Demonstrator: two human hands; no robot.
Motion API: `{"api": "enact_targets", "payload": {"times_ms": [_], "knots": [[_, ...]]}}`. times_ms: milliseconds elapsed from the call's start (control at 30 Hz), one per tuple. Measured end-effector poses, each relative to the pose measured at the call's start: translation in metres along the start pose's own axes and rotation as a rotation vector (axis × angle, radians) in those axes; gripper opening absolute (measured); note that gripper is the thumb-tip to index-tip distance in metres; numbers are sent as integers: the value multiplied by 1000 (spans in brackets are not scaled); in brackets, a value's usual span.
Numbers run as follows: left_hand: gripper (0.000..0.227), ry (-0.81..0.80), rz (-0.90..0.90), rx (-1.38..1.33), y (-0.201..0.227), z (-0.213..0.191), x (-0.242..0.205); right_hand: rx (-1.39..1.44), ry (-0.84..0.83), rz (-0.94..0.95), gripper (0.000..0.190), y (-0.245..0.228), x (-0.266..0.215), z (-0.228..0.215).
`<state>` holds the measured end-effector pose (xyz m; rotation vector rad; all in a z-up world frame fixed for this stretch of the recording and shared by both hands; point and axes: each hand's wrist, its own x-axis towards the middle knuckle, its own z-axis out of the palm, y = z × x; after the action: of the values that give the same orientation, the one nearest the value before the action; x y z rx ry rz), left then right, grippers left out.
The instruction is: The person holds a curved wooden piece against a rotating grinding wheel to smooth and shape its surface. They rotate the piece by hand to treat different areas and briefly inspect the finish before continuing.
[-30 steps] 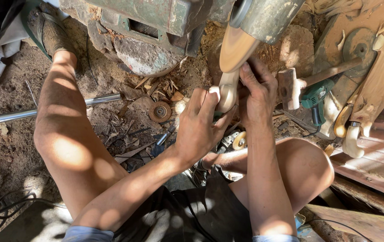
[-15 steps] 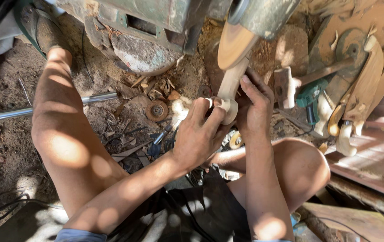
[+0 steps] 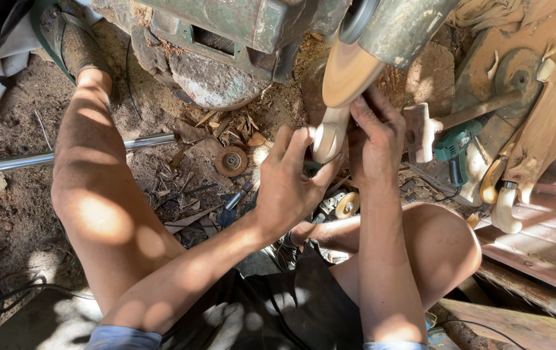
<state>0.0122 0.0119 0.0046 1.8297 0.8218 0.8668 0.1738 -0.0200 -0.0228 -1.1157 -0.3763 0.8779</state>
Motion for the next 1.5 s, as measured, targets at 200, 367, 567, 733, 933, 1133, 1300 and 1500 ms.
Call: {"api": "enact_targets", "payload": {"times_ms": [200,367,567,733,933,1133,1300,1500], "knots": [[38,-11,-44,-37,-1,-9,-18,-146,4,64,49,5,-26,-1],[41,-29,-25,-110,4,-10,-18,82,-6,92,51,-2,-30,-2],[40,-9,-72,-123,9,-7,6,136,-49,84,49,-13,-6,-1],[43,54,-56,-139,9,-1,13,131,-75,45,45,-12,4,0],[36,36,-104,-179,2,-2,7,138,-34,45,42,-4,2,-2],[39,-37,-292,-287,0,-9,-13,70,-3,45,44,1,-15,-2],[52,-78,-270,-487,-1,-13,-16,91,-22,51,50,-6,-26,-4],[47,-58,-267,-533,-3,-7,-5,99,-70,48,52,-15,-6,0]]}}
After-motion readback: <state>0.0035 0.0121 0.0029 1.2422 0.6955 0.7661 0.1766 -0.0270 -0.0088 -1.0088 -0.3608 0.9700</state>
